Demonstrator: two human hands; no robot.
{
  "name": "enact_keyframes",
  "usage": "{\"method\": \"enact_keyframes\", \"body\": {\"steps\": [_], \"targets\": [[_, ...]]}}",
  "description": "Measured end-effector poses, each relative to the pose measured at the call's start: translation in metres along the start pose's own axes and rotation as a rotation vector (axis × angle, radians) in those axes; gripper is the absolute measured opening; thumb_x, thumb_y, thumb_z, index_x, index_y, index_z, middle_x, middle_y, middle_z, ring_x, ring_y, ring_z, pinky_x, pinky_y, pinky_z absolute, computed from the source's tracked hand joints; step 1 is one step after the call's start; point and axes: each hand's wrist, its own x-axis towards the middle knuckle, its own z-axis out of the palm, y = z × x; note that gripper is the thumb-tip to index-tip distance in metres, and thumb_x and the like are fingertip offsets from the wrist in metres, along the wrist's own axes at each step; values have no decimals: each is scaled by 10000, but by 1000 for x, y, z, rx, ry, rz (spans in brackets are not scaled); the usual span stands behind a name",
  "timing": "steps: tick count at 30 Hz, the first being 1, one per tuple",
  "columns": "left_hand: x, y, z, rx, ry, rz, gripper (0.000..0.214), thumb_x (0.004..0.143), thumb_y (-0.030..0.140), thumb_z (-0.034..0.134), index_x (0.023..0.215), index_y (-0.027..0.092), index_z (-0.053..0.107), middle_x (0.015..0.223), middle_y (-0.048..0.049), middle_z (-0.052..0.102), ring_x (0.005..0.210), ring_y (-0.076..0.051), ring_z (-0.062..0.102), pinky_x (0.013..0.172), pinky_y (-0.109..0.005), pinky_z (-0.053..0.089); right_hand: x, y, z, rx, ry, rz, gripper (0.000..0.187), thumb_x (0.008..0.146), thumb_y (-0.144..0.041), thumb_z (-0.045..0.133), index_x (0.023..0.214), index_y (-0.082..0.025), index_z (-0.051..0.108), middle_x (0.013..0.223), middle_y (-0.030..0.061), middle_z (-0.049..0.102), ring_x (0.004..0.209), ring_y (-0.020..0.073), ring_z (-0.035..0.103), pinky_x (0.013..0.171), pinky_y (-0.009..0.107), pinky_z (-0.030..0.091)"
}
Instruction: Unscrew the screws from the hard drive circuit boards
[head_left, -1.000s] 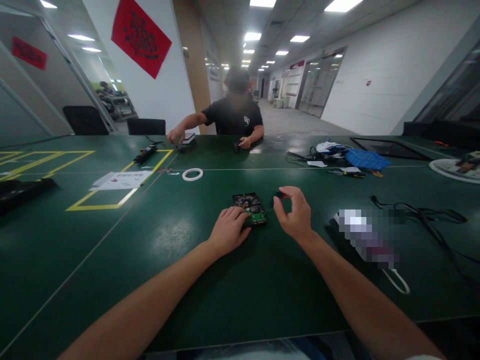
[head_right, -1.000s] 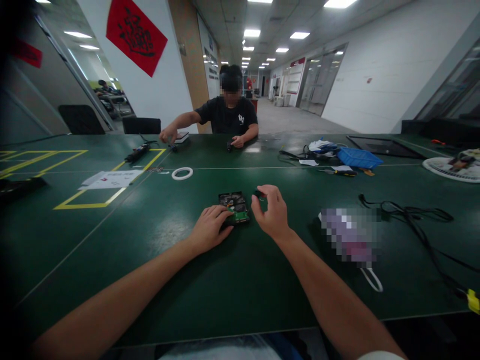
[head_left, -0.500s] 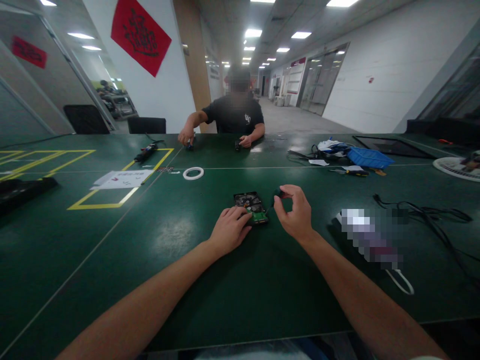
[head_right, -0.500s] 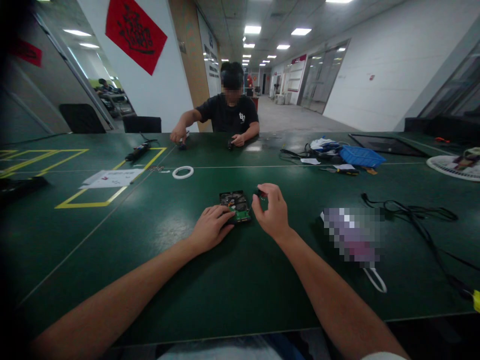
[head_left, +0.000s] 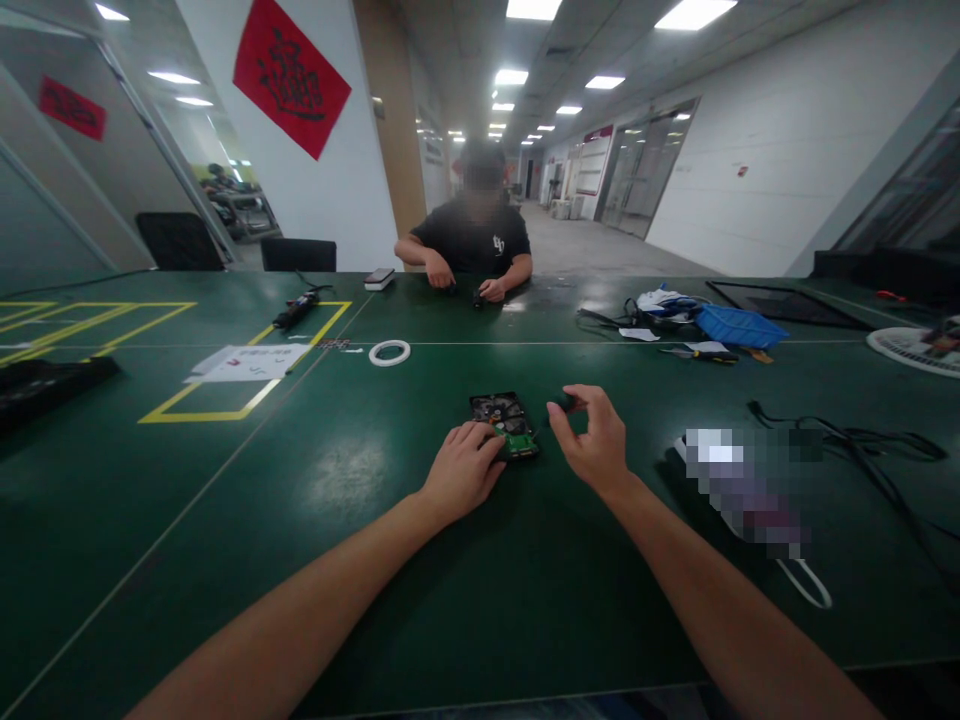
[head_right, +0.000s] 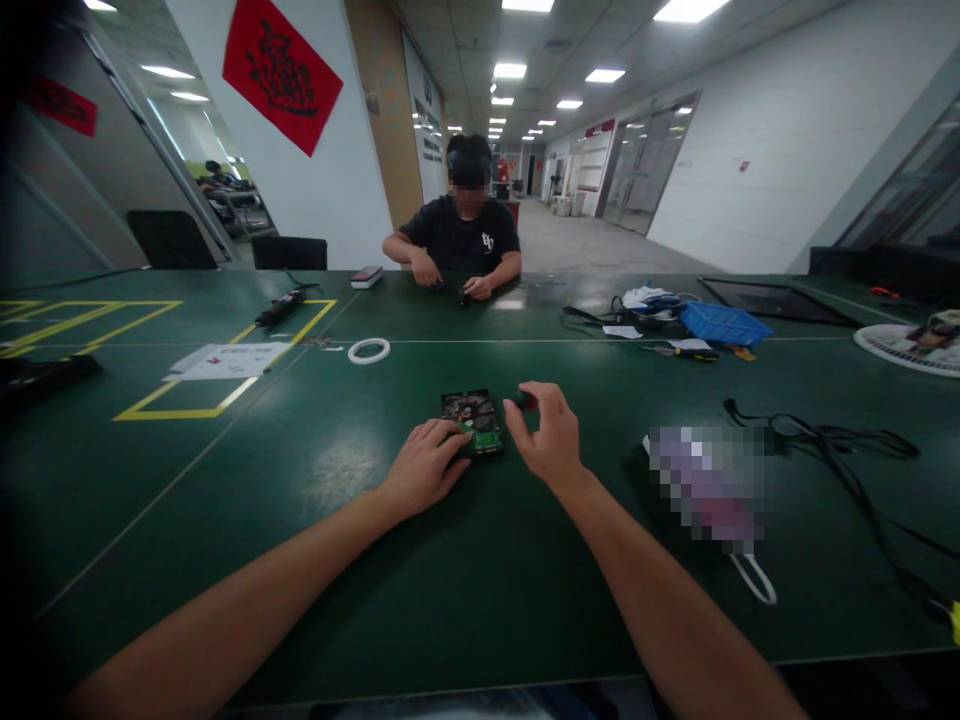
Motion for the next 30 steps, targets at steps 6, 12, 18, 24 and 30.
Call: {"method": "enact_keyframes", "body": {"steps": [6,12,18,24,30], "targets": [[0,-1,1,-3,-2,4,346,942,281,613,1283,220,616,1236,-115,593,1154,-310,530,959,-491,469,0,1,7,119,44,-19,353,932,-271,657,1250,-253,504,1249,103,663,1036,235,705,854,424,613],[0,-1,0,-7,-7,7,341,942,280,609,1280,233,619,1228,-110,594,1151,-308,531,953,-486,473,2,-1,5,40,37,-49,286,948,-272,644,1225,-266,573,1112,88,679,957,220,699,852,433,613],[-1,-2,1,-8,5,14,345,945,284,609,1286,230,614,1238,-109,594,1167,-308,525,970,-485,466,3,-1,7,68,63,-81,269,940,-252,630,1186,-264,521,1226,100,658,1165,258,650,967,501,571],[-1,-1,0,2,3,13,340,941,284,612,1276,224,617,1239,-114,592,1163,-313,527,965,-486,468,3,-3,4,44,36,-51,275,920,-259,649,1172,-248,538,1097,93,635,962,231,662,838,430,593],[-1,-1,1,2,7,13,339,936,277,614,1272,227,618,1232,-113,594,1158,-312,530,952,-482,475,-2,-2,11,182,29,96,349,912,-332,684,1206,-246,516,1153,93,660,921,213,696,801,391,609]]}}
